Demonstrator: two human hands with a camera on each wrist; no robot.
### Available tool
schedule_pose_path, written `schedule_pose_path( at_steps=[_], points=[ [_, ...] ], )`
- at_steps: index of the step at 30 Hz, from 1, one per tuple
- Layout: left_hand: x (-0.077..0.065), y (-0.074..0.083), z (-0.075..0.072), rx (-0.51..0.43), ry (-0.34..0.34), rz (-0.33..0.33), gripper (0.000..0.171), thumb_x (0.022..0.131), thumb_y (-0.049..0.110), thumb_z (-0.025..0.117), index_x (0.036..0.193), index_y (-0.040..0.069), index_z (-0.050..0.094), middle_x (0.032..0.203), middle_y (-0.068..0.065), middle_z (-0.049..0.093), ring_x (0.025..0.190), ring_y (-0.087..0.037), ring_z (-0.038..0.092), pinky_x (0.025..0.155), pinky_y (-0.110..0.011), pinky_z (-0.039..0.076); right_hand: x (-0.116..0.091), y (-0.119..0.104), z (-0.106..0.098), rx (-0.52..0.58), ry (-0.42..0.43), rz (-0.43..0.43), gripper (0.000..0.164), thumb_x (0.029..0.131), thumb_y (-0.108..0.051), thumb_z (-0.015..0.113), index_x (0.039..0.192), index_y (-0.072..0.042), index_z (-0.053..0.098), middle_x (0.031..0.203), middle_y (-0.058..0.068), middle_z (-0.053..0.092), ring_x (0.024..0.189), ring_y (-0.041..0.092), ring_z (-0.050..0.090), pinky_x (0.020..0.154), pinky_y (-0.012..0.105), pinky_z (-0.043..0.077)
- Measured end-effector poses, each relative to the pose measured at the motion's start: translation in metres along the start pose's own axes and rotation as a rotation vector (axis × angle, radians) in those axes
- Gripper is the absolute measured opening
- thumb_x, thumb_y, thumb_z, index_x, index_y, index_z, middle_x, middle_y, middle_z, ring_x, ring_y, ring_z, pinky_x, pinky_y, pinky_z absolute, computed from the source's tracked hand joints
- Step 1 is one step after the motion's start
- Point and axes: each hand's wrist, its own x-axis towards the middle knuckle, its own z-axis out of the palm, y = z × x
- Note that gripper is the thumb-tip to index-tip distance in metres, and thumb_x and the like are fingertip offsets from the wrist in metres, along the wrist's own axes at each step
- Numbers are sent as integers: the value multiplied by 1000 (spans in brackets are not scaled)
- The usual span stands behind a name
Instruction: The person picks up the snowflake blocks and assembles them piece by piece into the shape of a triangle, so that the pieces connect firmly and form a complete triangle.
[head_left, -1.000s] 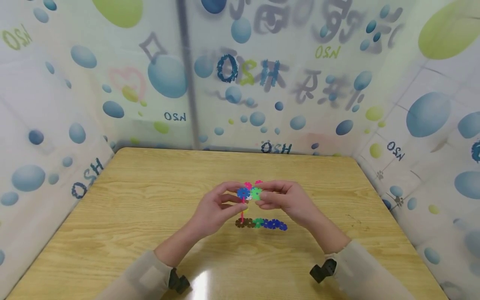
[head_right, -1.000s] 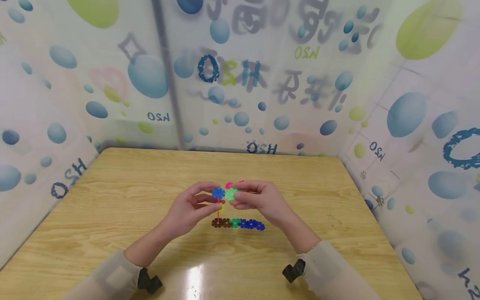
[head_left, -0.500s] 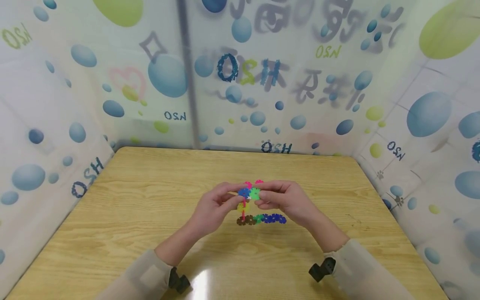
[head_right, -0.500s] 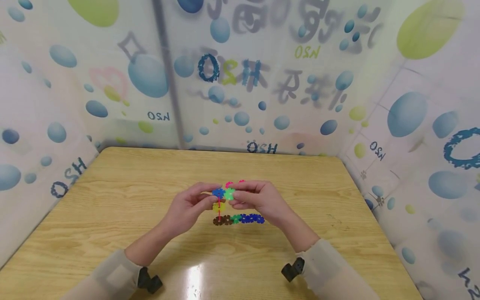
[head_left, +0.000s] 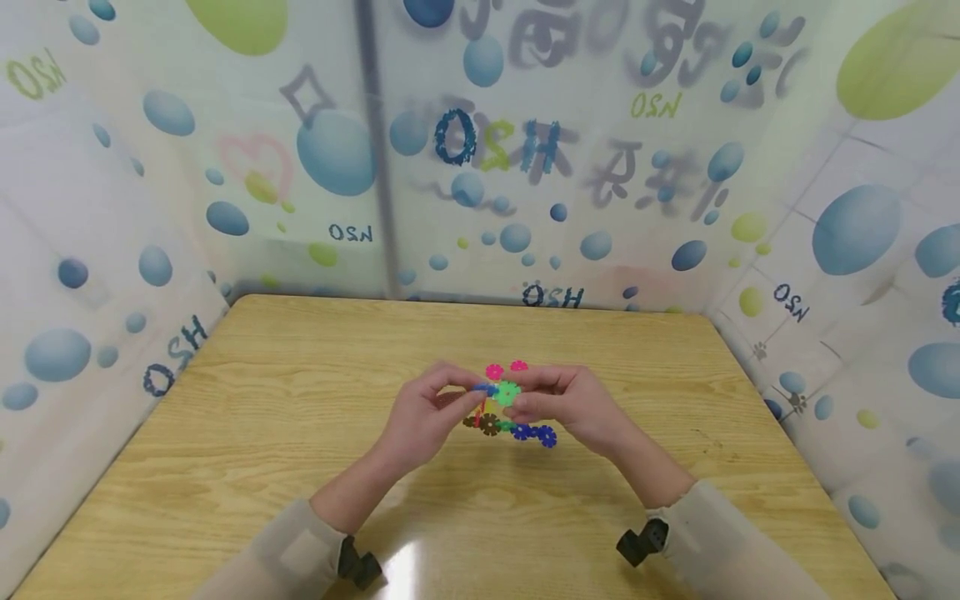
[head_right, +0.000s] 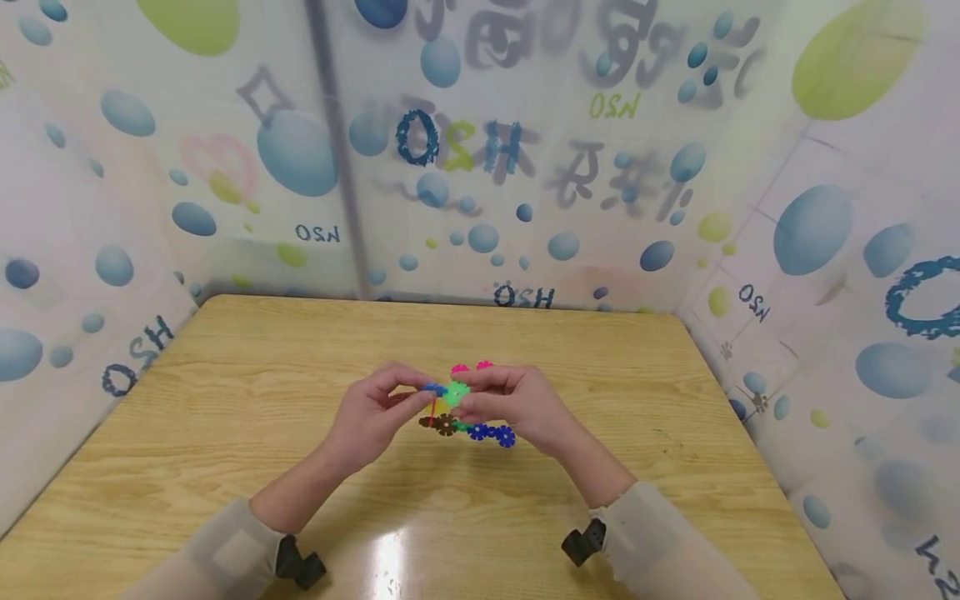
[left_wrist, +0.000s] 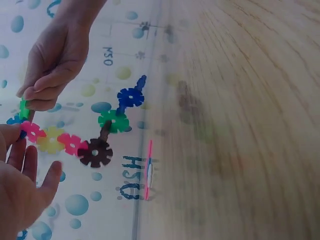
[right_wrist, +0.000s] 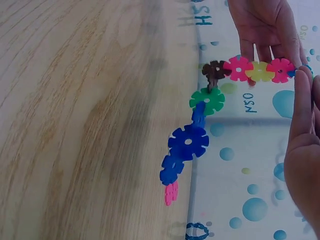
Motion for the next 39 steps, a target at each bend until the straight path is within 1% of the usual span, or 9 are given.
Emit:
schedule_pose_path(
  at_steps=[6, 12, 19, 23, 27, 30, 32, 35, 39],
  points=[
    [0, 0, 0, 84, 31, 15, 9, 102, 17, 80, 110, 15, 83, 109, 0, 79, 105, -12, 73, 97, -41, 63, -1, 0, 2, -26, 24, -10, 37, 104, -16, 77, 136, 1, 74, 107, 8, 85, 97, 17, 84, 90, 36, 67],
    [1, 0, -1, 105, 39, 19, 8, 101, 17, 82, 108, 15, 85, 106, 0, 81, 101, -12, 72, 92, -34, 62, 1, 0, 3, -37, 2, -35, 36, 105, -15, 76, 136, 2, 74, 108, 10, 85, 96, 16, 84, 89, 36, 67],
    [1, 0, -2, 111, 34, 37, 9, 100, 16, 82, 108, 15, 86, 104, -1, 82, 100, -12, 71, 90, -32, 61, 4, -1, 4, -19, -54, -50, 37, 106, -11, 73, 140, 5, 71, 120, 17, 82, 98, 17, 84, 90, 37, 67],
    [2, -1, -3, 130, 31, 18, 8, 101, 18, 81, 108, 17, 84, 105, 0, 82, 95, -11, 68, 84, -29, 57, 5, 0, 4, -62, -35, -40, 36, 107, -14, 73, 140, 0, 72, 117, 20, 81, 95, 17, 83, 89, 39, 68],
    [3, -2, -3, 126, -8, -1, 8, 104, 19, 78, 112, 17, 80, 107, -1, 80, 92, -12, 68, 81, -27, 56, 7, 2, 4, -122, -11, -36, 36, 107, -20, 74, 140, -7, 74, 113, 29, 77, 90, 23, 80, 87, 43, 68],
    [4, -2, -4, 105, -37, -9, 10, 105, 17, 76, 115, 16, 79, 109, -3, 79, 93, -12, 71, 81, -27, 58, 8, 3, 3, -148, -16, -37, 35, 108, -21, 73, 141, -9, 74, 113, 25, 76, 90, 26, 77, 84, 42, 68],
    [3, -3, -5, 79, -49, -22, 11, 105, 16, 76, 116, 15, 79, 111, -4, 79, 95, -13, 72, 82, -27, 60, 10, 5, -1, -162, -22, -36, 36, 108, -21, 72, 142, -9, 73, 109, 15, 77, 89, 26, 76, 83, 40, 67],
    [3, -4, -7, 36, -61, -49, 12, 106, 16, 75, 117, 16, 79, 114, -4, 79, 96, -14, 74, 83, -28, 62, 13, 9, -10, -171, -3, -25, 38, 108, -24, 72, 143, -9, 73, 106, 3, 79, 93, 33, 75, 84, 40, 66],
    [2, -5, -10, 12, -73, -62, 12, 106, 15, 75, 118, 15, 78, 115, -5, 77, 96, -15, 74, 84, -28, 64, 20, 20, -30, -184, 66, 1, 35, 108, -30, 73, 138, -12, 76, 107, 8, 78, 102, 48, 70, 86, 41, 66]
  ],
)
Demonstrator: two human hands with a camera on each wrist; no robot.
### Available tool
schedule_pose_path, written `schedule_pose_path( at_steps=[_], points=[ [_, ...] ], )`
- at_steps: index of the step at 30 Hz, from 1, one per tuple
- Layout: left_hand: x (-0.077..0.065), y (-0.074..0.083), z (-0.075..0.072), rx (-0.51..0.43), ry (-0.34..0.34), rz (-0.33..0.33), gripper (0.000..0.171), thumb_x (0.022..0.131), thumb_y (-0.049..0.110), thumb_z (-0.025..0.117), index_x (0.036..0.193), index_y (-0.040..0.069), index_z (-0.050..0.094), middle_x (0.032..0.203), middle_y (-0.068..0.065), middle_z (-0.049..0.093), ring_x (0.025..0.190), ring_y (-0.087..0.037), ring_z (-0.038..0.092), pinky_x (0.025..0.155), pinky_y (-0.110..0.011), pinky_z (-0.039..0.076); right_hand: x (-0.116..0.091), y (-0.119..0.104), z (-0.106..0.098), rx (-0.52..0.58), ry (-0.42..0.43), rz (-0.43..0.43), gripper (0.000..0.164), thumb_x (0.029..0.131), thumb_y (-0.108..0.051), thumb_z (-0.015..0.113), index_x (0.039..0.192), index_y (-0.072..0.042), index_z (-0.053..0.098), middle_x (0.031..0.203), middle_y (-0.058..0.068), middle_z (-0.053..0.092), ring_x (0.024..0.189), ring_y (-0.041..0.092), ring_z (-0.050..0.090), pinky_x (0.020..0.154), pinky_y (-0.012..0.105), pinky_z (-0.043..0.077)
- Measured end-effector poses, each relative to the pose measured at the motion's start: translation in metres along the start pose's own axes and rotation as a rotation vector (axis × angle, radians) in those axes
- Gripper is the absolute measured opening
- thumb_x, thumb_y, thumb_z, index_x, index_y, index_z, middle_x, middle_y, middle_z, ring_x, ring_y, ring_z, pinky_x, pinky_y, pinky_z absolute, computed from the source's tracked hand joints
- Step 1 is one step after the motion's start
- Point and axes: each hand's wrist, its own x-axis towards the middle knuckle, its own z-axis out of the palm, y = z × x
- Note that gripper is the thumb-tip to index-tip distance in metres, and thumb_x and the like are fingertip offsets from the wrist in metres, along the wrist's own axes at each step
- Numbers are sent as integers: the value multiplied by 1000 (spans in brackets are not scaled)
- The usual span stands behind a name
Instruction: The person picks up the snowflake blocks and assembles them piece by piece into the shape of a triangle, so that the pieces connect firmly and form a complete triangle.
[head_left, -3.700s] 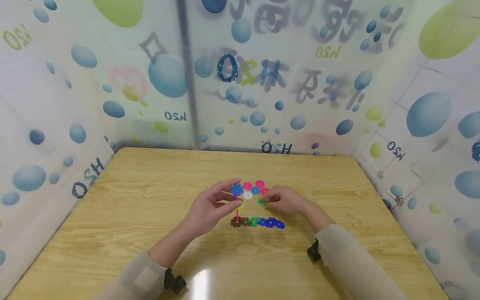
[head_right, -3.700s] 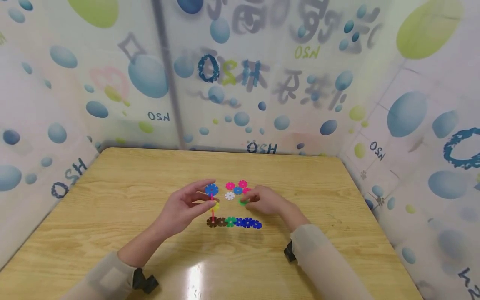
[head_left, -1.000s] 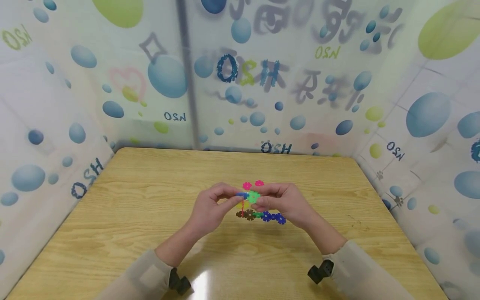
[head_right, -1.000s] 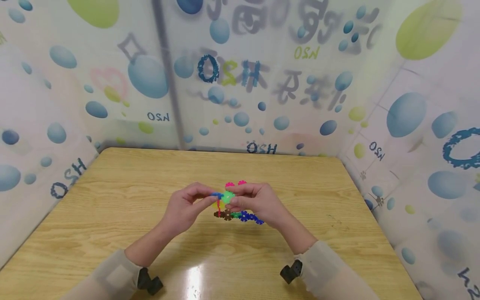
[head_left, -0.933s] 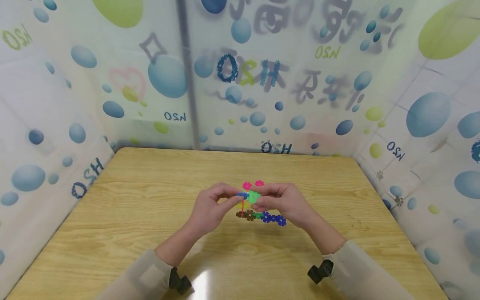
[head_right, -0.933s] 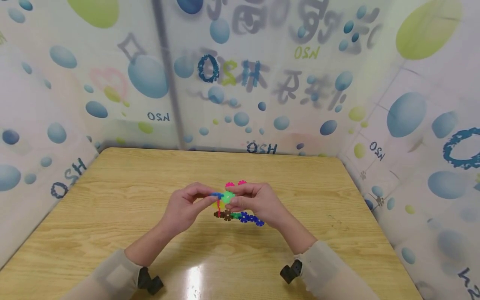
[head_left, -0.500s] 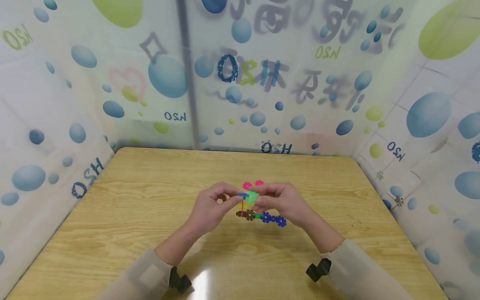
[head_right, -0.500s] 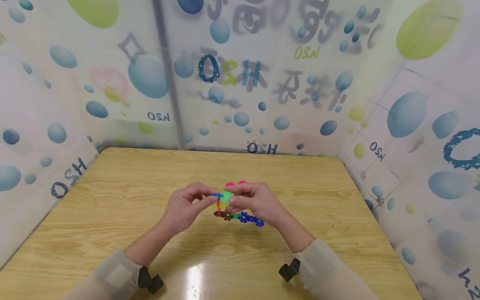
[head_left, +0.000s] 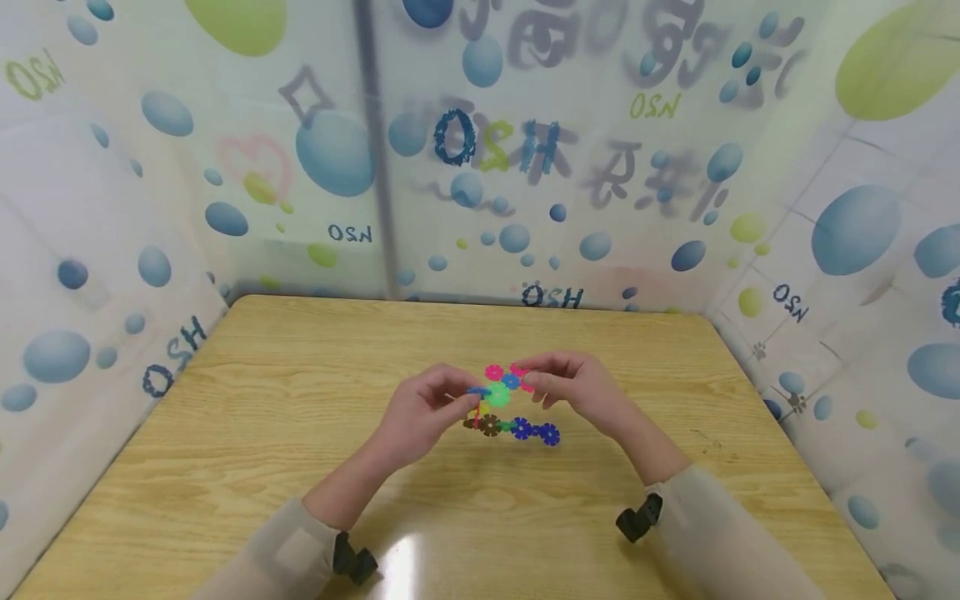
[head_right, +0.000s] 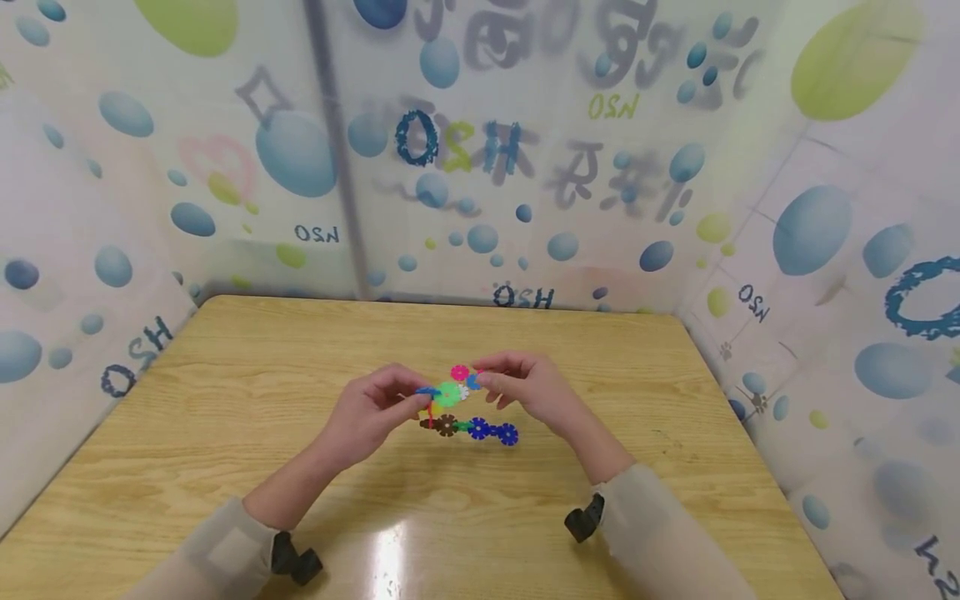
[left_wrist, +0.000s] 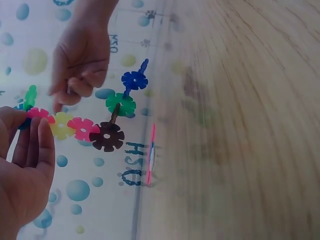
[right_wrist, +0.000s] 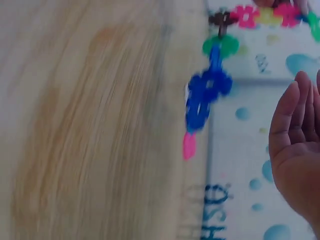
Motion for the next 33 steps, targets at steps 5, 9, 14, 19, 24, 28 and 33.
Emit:
schedule_pose_path(
  at_steps=[5, 9, 14, 19, 24, 28, 33],
  points=[
    [-1, -1, -3, -33, 0, 12, 12, 105, 10, 75, 117, 8, 78, 115, -12, 76, 96, -13, 74, 85, -27, 64, 11, 22, -17, -50, 22, 68, 37, 108, -30, 72, 137, -8, 75, 116, 21, 75, 106, 44, 71, 91, 42, 65],
    [-2, -2, -5, -46, 3, 3, 12, 105, 10, 74, 117, 7, 77, 114, -15, 76, 97, -14, 75, 87, -26, 64, 21, 39, -25, -109, 24, 139, 39, 108, -28, 73, 138, -4, 73, 121, 17, 76, 104, 31, 72, 92, 37, 64],
    [-2, -3, -6, -71, 6, -17, 12, 106, 10, 74, 117, 6, 77, 112, -14, 77, 96, -23, 75, 85, -27, 65, 34, 54, -28, -209, 41, 207, 31, 107, -27, 74, 134, -13, 77, 118, 7, 73, 100, 24, 65, 89, 32, 59],
    [-2, -2, -8, -84, 7, -26, 11, 106, 10, 74, 116, 6, 77, 111, -12, 77, 95, -20, 75, 85, -29, 66, 43, 62, -26, -277, 11, 217, 31, 105, -25, 77, 133, -14, 76, 117, 8, 72, 103, 21, 63, 88, 31, 54],
    [-2, 1, -8, -87, 4, -20, 11, 106, 11, 74, 116, 8, 77, 112, -13, 77, 94, -24, 74, 84, -29, 66, 47, 64, -22, -293, 30, 241, 34, 102, -26, 80, 135, -16, 74, 118, 8, 70, 108, 24, 63, 92, 34, 50],
    [-2, 1, -8, -94, 4, -26, 12, 105, 12, 75, 117, 9, 77, 112, -13, 77, 98, -36, 74, 84, -29, 66, 49, 64, -18, -329, 43, 243, 35, 103, -27, 80, 135, -16, 74, 121, 10, 70, 110, 25, 63, 95, 37, 50],
    [-1, 0, -8, -97, 3, -25, 12, 105, 12, 75, 117, 9, 77, 112, -13, 77, 97, -34, 74, 85, -31, 66, 48, 64, -16, -358, 44, 252, 30, 104, -27, 78, 132, -16, 75, 121, 9, 71, 108, 25, 63, 95, 38, 52]
  ],
)
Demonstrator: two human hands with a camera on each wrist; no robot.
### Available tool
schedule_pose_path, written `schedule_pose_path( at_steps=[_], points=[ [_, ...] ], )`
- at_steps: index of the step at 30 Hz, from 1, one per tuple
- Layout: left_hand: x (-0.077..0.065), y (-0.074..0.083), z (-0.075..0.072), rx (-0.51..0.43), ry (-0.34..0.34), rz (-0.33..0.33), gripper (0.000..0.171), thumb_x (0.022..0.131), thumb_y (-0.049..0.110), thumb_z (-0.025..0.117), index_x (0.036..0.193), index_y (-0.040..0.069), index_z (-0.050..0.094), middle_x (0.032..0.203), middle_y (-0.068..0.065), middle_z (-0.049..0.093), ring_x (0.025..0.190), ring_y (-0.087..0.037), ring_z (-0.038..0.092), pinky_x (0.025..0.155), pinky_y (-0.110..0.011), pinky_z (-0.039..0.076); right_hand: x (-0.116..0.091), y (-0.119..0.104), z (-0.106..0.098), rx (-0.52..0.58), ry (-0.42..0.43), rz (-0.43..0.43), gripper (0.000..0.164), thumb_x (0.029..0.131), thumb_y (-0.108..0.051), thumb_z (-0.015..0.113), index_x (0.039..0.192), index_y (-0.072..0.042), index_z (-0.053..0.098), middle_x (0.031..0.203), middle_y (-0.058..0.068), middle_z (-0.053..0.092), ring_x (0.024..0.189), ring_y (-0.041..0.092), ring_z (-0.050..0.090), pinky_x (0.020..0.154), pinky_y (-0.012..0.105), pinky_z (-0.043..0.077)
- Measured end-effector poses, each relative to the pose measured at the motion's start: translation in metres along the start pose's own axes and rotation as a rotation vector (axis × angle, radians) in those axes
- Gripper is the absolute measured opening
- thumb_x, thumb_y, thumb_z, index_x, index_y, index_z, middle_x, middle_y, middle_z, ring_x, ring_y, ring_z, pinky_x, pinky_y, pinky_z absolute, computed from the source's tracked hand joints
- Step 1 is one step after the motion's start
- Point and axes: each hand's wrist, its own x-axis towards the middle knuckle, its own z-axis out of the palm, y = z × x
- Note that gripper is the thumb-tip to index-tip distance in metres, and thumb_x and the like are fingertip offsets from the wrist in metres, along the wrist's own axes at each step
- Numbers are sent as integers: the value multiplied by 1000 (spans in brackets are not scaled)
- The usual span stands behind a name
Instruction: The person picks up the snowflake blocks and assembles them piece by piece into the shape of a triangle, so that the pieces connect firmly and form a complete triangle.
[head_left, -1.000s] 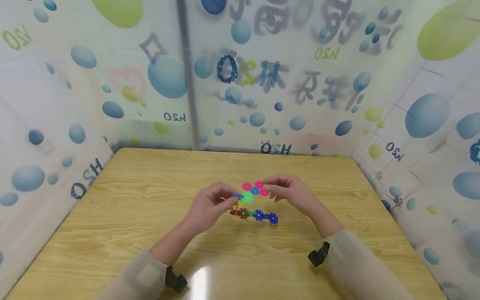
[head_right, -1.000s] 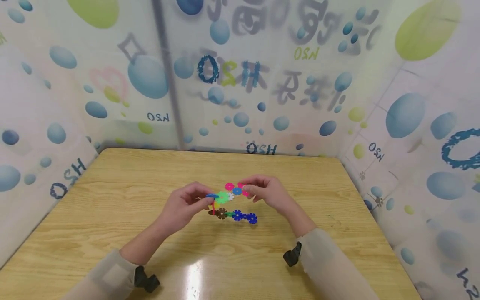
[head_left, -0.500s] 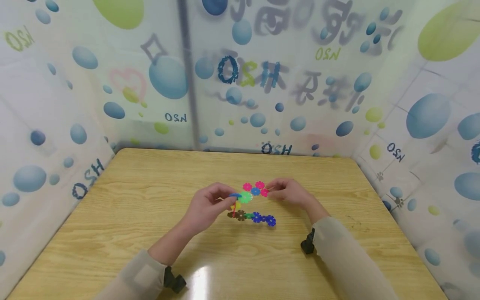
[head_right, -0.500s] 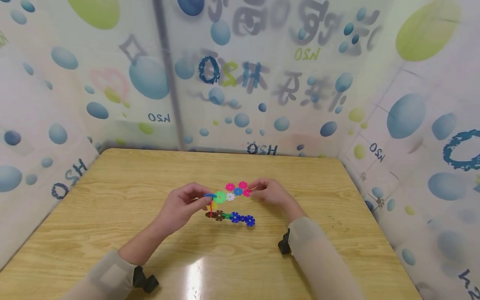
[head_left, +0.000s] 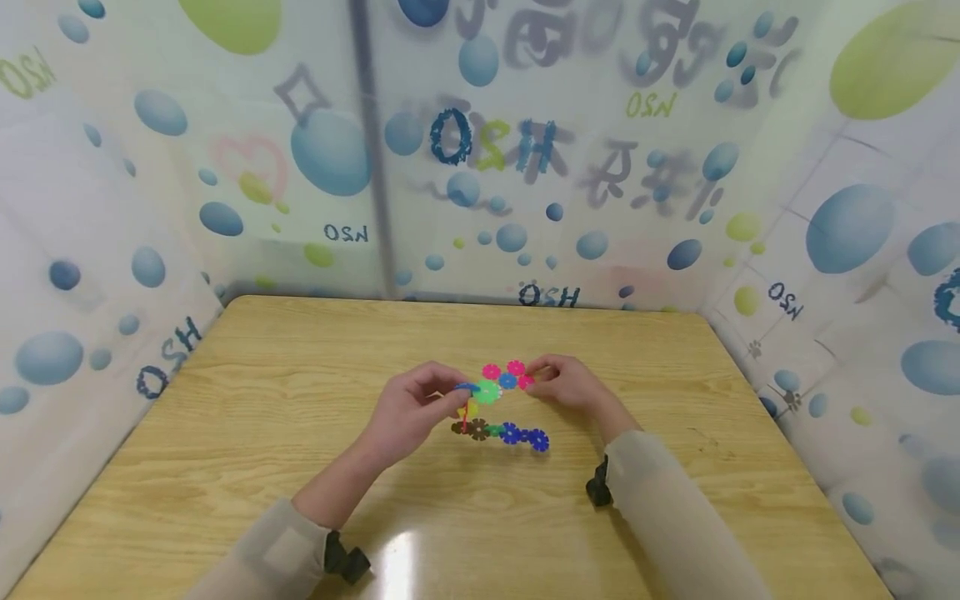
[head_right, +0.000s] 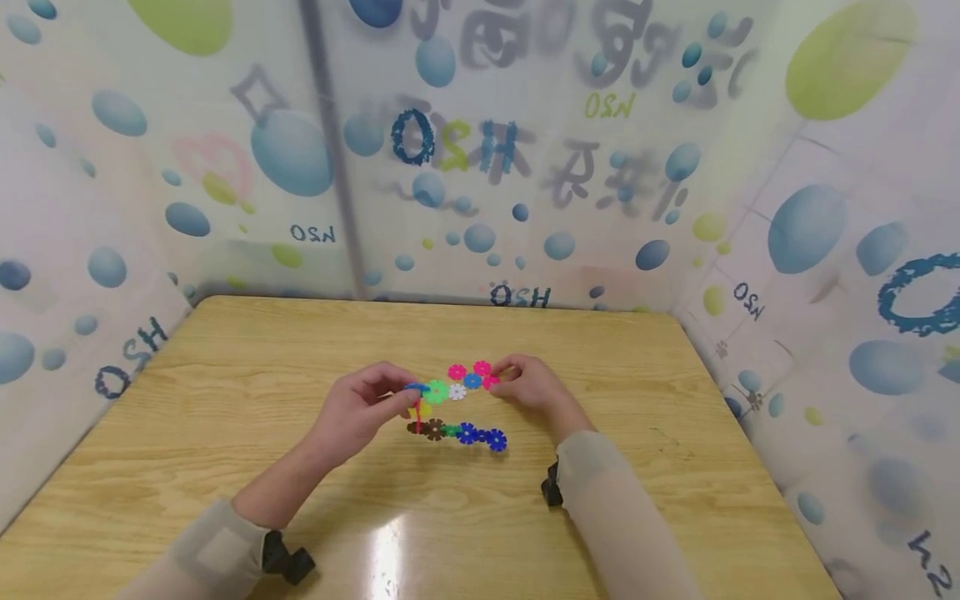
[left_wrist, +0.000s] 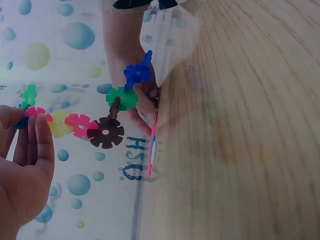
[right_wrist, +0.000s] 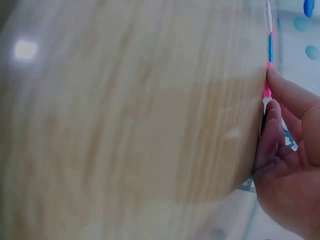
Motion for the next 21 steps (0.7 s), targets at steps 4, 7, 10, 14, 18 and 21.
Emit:
schedule_pose_path(
  at_steps=[4, 7, 10, 14, 18, 21],
  points=[
    [0, 0, 0, 2, 1, -1, 13, 105, 13, 76, 117, 9, 77, 112, -13, 78, 96, -31, 75, 85, -31, 66, -2, -1, -1, 21, -7, -13, 26, 103, -21, 79, 127, -13, 74, 119, 10, 72, 107, 25, 64, 94, 37, 51],
    [0, 1, 0, 2, 1, -5, 13, 105, 13, 76, 117, 10, 78, 112, -13, 78, 96, -34, 75, 82, -30, 66, -4, 0, 0, 51, -2, -22, 25, 102, -17, 80, 125, -11, 73, 119, 11, 72, 105, 25, 63, 92, 35, 51],
    [0, 2, 1, 6, 2, -6, 13, 105, 13, 75, 117, 10, 78, 111, -13, 77, 96, -34, 74, 80, -29, 65, -6, 2, 1, 75, 11, -28, 25, 101, -15, 81, 124, -10, 72, 117, 11, 71, 102, 24, 63, 90, 33, 51],
    [0, 2, 2, 23, 0, -7, 12, 105, 14, 76, 117, 12, 78, 107, -12, 78, 91, -29, 73, 79, -31, 65, -9, 5, -1, 102, 20, -51, 23, 102, -13, 79, 122, -8, 71, 116, 11, 72, 102, 23, 64, 89, 32, 52],
    [-1, 1, 2, 27, -8, -20, 12, 105, 17, 76, 117, 13, 78, 105, -12, 79, 88, -21, 74, 81, -33, 65, -14, 7, -6, 133, 18, -59, 23, 104, -18, 76, 124, -7, 72, 115, 11, 73, 101, 22, 64, 86, 32, 53],
    [-1, 3, 2, 24, -8, -28, 12, 105, 17, 76, 117, 13, 78, 105, -12, 79, 89, -20, 75, 85, -38, 67, -20, 6, -11, 198, 29, -46, 26, 105, -21, 76, 127, -9, 72, 114, 9, 73, 100, 23, 63, 86, 32, 55]
  ],
)
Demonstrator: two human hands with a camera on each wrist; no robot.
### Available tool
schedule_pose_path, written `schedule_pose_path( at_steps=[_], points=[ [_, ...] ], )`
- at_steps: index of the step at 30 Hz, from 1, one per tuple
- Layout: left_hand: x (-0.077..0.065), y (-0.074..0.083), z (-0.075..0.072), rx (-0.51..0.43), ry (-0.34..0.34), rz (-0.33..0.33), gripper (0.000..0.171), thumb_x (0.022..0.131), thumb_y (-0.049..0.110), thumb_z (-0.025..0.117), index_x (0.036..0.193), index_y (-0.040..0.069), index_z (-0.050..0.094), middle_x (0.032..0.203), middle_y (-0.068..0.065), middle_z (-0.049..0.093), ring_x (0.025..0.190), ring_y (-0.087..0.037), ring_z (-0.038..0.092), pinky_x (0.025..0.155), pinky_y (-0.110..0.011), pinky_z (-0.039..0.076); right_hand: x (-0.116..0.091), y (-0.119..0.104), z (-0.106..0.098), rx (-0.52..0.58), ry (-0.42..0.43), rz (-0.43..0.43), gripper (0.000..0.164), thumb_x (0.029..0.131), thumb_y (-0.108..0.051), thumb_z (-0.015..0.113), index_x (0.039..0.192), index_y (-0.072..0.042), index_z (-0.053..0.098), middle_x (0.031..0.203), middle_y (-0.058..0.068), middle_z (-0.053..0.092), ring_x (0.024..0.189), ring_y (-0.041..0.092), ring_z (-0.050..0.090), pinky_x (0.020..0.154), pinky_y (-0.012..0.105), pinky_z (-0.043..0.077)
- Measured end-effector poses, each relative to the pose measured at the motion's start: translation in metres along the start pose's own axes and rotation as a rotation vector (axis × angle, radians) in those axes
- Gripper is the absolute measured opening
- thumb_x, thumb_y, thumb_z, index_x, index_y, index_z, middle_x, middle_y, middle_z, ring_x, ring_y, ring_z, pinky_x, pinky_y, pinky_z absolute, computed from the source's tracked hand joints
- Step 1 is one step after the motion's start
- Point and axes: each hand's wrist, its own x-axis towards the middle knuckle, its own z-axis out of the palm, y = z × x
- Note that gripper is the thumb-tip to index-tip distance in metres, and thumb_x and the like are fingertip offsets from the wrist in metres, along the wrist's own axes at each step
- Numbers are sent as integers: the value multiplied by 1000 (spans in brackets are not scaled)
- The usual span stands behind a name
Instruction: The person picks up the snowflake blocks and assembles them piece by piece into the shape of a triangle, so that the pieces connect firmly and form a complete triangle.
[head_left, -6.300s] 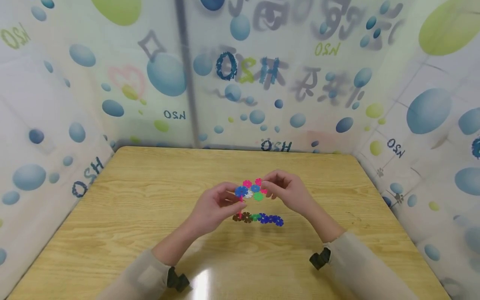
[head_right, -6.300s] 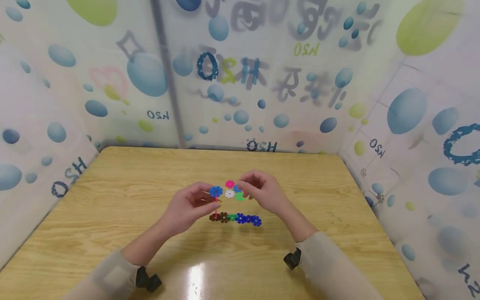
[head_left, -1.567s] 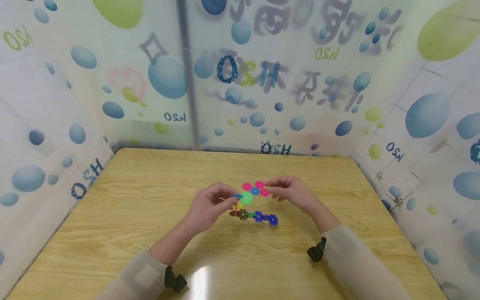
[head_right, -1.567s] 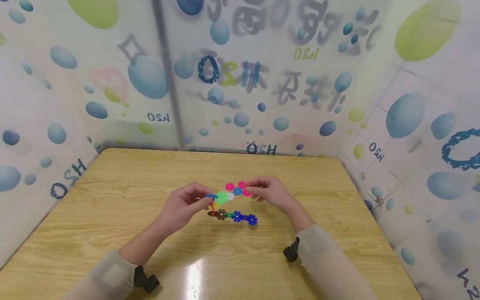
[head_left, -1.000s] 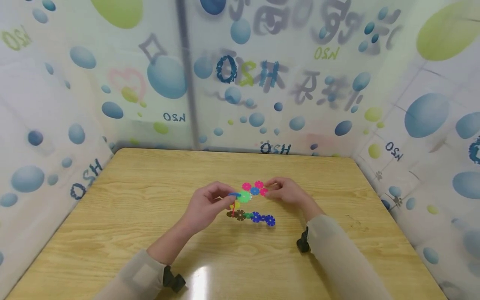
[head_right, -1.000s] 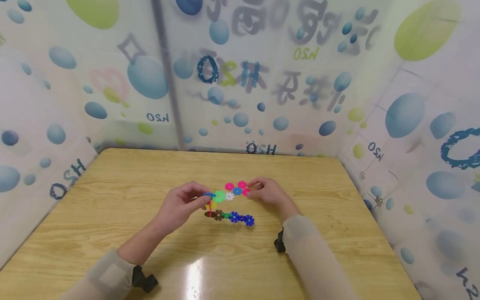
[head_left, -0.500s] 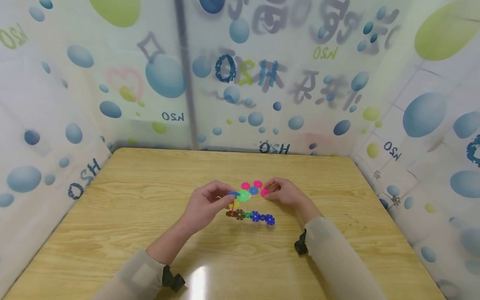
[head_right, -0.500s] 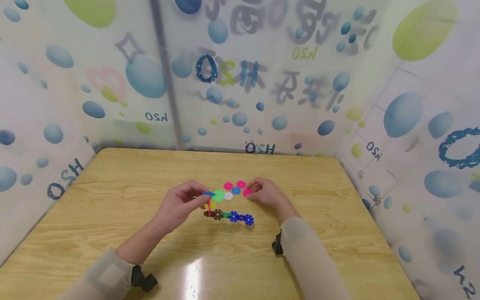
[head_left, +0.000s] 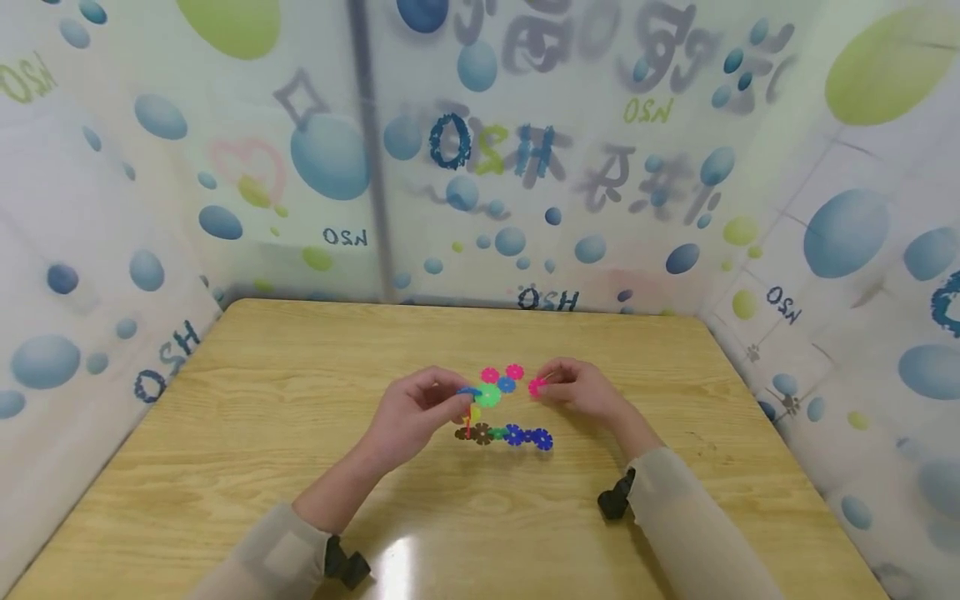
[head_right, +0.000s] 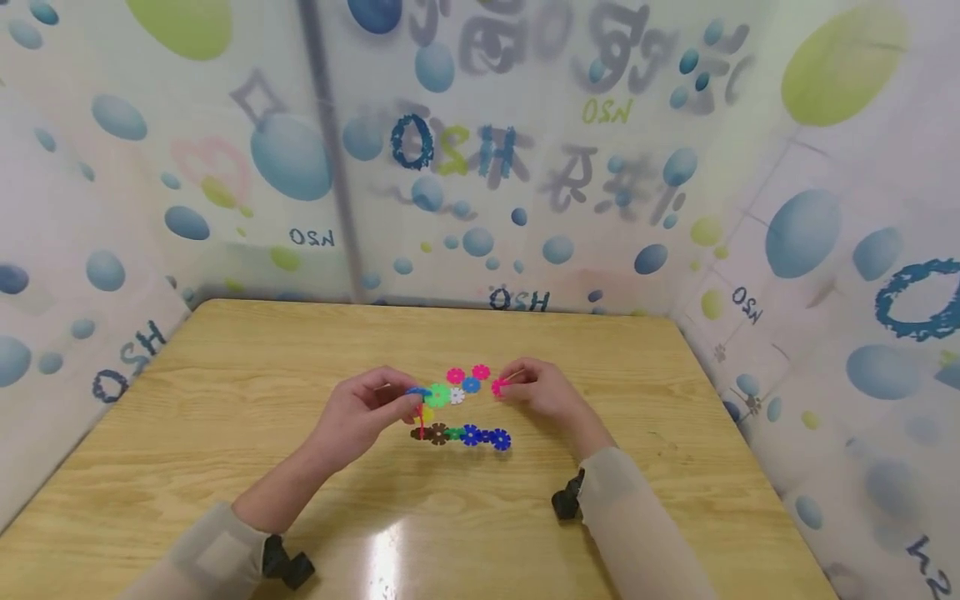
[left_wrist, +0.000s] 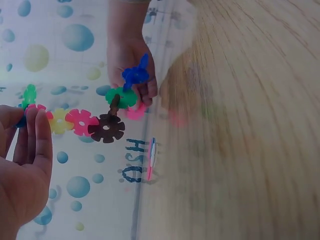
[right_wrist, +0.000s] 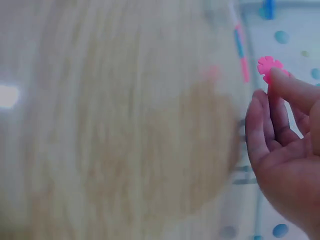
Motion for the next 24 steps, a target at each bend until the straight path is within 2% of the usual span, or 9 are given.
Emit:
schedule_pose_path(
  at_steps=[3, 6, 9, 11, 15, 17, 22, 24],
  points=[
    [-1, 0, 1, 2, -2, 4, 12, 105, 17, 76, 117, 13, 78, 104, -12, 79, 90, -19, 76, 87, -44, 67, -10, -6, -2, 94, 8, -23, 27, 106, -21, 75, 129, -8, 72, 118, 8, 74, 108, 29, 68, 96, 39, 61],
    [0, -1, 1, 0, -1, 11, 12, 105, 16, 76, 117, 12, 77, 105, -12, 79, 90, -18, 76, 88, -45, 67, -22, -16, -2, 175, 15, -78, 26, 106, -22, 76, 126, -7, 72, 120, 7, 77, 118, 41, 68, 106, 52, 60],
    [0, -2, 2, -7, -1, 13, 12, 105, 15, 76, 117, 12, 77, 106, -14, 79, 90, -18, 76, 88, -43, 68, -36, -27, 3, 216, 16, -136, 25, 104, -24, 78, 121, -7, 73, 118, 5, 80, 119, 49, 67, 105, 56, 60],
    [0, -2, 2, -14, -3, 14, 12, 105, 15, 76, 117, 11, 77, 108, -17, 79, 90, -17, 76, 87, -40, 67, -44, -35, 8, 230, 14, -175, 24, 103, -25, 80, 118, -8, 74, 116, 4, 80, 114, 49, 68, 102, 52, 62],
    [0, -1, 3, -22, -7, 13, 12, 105, 14, 75, 117, 10, 77, 109, -20, 78, 90, -17, 76, 87, -37, 67, -58, -49, 18, 254, -7, -234, 19, 103, -21, 80, 116, -8, 76, 111, 3, 80, 103, 34, 74, 93, 38, 65],
    [0, -1, 3, -20, -4, 9, 12, 105, 14, 75, 117, 10, 77, 108, -19, 78, 89, -17, 76, 87, -40, 68, -62, -53, 22, 265, -23, -266, 18, 103, -18, 79, 116, -7, 75, 111, 3, 80, 100, 26, 74, 90, 33, 65],
    [-1, -1, 3, -14, -3, 4, 12, 105, 14, 75, 117, 11, 77, 106, -14, 78, 89, -17, 76, 88, -45, 67, -67, -62, 30, 256, -21, -314, 16, 103, -16, 78, 116, -5, 76, 109, 3, 79, 94, 19, 73, 85, 29, 64],
    [-1, -1, 4, -13, -6, 3, 12, 106, 14, 75, 117, 11, 77, 107, -13, 78, 89, -18, 76, 88, -43, 68, -68, -64, 31, 243, -9, -313, 16, 103, -17, 79, 115, -6, 76, 108, 3, 78, 93, 19, 73, 84, 28, 63]
  ],
)
